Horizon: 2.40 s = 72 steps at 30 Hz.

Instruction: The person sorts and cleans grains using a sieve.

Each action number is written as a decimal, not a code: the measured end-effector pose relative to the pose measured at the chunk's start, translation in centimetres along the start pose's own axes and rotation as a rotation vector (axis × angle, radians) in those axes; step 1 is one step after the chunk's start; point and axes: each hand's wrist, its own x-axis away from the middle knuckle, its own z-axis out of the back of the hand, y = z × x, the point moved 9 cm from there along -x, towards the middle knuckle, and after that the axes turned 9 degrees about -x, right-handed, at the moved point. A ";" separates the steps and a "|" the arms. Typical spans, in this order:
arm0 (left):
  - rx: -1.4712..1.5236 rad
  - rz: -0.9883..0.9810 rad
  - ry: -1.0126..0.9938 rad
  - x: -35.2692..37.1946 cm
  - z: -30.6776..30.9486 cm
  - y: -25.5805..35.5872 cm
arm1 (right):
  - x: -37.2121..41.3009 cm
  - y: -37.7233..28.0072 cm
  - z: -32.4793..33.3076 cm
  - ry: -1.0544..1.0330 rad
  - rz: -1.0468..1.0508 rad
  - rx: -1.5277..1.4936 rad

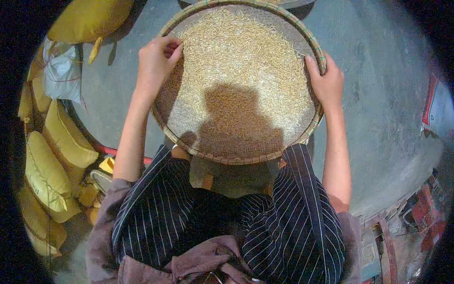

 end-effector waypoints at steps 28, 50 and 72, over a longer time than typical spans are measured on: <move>0.035 -0.076 0.079 -0.1 0.0 1.1 | -0.1 0.2 0.0 -0.013 -0.008 -0.007; 0.065 -0.004 0.009 0.3 0.4 0.5 | 0.0 -0.8 0.2 -0.016 0.037 -0.072; 0.188 0.062 0.033 0.5 1.2 0.8 | 0.3 0.8 0.0 -0.074 -0.120 -0.089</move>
